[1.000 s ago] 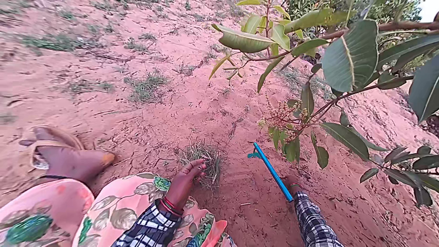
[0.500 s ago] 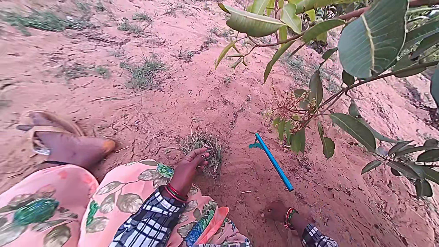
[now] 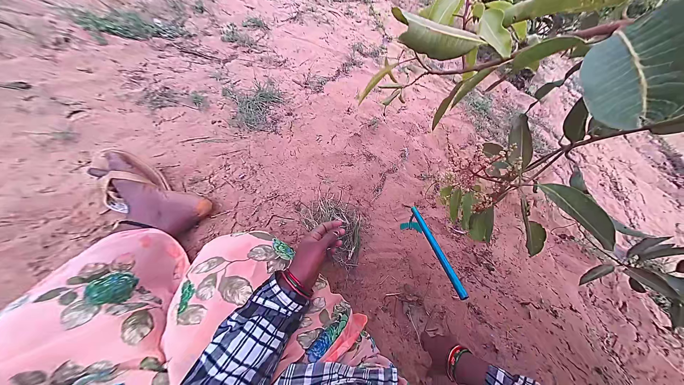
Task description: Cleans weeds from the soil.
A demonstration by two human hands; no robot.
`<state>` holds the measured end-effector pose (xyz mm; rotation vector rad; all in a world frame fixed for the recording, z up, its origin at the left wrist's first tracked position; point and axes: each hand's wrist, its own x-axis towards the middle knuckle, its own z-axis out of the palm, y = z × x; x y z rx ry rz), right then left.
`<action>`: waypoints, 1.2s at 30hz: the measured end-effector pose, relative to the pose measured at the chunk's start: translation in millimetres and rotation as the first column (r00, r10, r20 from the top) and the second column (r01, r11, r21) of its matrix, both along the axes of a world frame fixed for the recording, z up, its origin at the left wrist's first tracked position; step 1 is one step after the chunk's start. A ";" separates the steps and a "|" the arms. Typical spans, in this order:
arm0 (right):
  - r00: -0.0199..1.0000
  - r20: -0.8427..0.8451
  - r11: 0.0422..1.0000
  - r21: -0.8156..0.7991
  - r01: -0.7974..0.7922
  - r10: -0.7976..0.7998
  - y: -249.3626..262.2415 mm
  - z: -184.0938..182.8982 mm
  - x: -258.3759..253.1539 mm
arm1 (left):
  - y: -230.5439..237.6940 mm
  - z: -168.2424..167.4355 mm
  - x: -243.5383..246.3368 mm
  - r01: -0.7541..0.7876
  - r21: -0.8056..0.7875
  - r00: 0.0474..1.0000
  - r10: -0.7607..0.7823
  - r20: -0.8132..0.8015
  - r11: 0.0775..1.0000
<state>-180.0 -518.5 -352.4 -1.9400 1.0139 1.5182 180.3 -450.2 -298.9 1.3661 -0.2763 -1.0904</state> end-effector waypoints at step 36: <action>0.857 0.508 0.900 -0.327 0.287 -0.088 -71.3 -73.1 57.6 | 4.3 4.6 -1.1 0.022 -0.013 1.000 -0.022 -0.013 1.000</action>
